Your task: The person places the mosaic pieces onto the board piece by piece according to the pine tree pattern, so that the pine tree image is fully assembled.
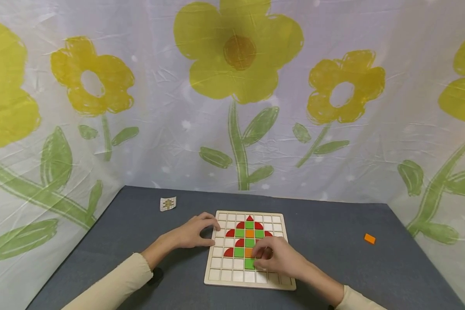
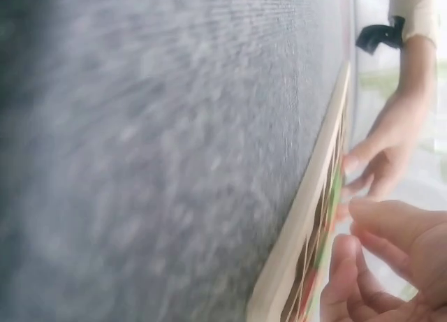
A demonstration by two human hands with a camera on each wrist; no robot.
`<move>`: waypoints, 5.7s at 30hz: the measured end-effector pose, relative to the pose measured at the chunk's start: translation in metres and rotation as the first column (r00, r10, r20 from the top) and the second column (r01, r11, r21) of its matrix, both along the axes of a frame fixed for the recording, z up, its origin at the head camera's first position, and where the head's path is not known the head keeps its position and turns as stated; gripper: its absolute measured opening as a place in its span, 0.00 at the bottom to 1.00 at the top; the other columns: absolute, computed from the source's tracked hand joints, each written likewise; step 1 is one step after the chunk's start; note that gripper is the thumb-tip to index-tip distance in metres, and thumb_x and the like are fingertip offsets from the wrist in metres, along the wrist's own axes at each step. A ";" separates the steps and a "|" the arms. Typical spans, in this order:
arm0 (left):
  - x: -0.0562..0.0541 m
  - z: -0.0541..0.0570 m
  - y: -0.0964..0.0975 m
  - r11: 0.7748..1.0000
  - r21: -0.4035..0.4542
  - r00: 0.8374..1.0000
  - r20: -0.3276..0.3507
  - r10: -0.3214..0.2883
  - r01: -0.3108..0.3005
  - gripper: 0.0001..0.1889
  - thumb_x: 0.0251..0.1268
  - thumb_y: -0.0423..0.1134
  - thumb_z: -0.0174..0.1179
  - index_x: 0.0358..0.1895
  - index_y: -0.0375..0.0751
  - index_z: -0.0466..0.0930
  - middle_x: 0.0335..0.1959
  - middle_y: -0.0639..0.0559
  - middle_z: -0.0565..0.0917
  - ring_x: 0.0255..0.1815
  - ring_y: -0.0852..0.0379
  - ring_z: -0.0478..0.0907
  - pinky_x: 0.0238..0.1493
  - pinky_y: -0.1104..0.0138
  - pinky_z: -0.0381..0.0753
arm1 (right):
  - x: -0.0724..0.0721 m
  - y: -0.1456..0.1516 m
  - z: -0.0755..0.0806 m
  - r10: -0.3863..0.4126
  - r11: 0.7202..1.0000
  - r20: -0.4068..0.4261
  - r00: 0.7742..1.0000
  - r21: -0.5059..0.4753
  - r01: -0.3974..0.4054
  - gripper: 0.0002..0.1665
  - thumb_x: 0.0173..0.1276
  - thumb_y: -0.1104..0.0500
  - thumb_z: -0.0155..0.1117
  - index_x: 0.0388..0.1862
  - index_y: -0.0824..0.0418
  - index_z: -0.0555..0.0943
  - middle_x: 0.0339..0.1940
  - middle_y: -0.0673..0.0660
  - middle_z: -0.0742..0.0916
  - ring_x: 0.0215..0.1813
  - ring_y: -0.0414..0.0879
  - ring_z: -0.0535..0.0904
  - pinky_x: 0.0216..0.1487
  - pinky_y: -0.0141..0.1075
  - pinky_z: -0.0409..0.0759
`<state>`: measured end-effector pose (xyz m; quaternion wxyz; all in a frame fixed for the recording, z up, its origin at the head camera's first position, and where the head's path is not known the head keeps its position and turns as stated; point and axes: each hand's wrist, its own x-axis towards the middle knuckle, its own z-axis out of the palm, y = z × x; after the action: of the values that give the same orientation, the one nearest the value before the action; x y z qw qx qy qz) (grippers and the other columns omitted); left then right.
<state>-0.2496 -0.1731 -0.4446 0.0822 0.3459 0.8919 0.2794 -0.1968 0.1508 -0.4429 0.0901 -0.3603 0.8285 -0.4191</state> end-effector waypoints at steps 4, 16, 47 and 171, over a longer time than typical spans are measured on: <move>-0.001 0.001 0.000 1.000 0.006 1.000 0.000 -0.007 0.007 0.16 0.67 0.40 0.70 0.55 0.41 0.80 0.63 0.40 0.70 0.65 0.37 0.67 0.62 0.39 0.64 | -0.001 0.012 0.000 -0.015 1.000 -0.016 1.000 0.002 0.015 0.07 0.64 0.67 0.74 0.38 0.58 0.87 0.33 0.46 0.85 0.34 0.40 0.81 0.36 0.35 0.81; -0.001 0.001 0.000 1.000 0.005 1.000 0.006 -0.008 0.008 0.16 0.67 0.40 0.70 0.55 0.42 0.80 0.63 0.40 0.70 0.66 0.37 0.67 0.63 0.38 0.64 | -0.005 0.058 0.001 -0.050 0.998 0.017 0.999 -0.027 0.050 0.04 0.67 0.64 0.74 0.40 0.59 0.87 0.34 0.49 0.86 0.34 0.43 0.81 0.35 0.36 0.81; -0.001 -0.002 0.000 1.000 -0.002 1.000 -0.010 0.004 -0.004 0.17 0.66 0.42 0.71 0.54 0.44 0.81 0.62 0.42 0.71 0.65 0.38 0.68 0.62 0.39 0.65 | -0.012 0.222 0.007 -0.247 0.969 0.016 0.969 0.013 0.246 0.10 0.73 0.66 0.66 0.49 0.72 0.82 0.42 0.59 0.87 0.40 0.48 0.86 0.35 0.42 0.84; -0.003 -0.003 -0.001 1.000 -0.005 1.000 0.007 0.000 0.000 0.17 0.67 0.42 0.71 0.56 0.44 0.80 0.63 0.42 0.70 0.66 0.37 0.67 0.62 0.39 0.65 | -0.013 0.112 0.008 0.041 0.993 0.137 0.990 -0.112 -0.025 0.08 0.70 0.66 0.70 0.46 0.64 0.83 0.39 0.63 0.85 0.34 0.55 0.83 0.35 0.37 0.83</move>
<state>-0.2525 -0.1740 -0.4479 0.0863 0.3446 0.8924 0.2783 -0.2098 0.2631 -0.4347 0.1345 -0.3483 0.7897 -0.4867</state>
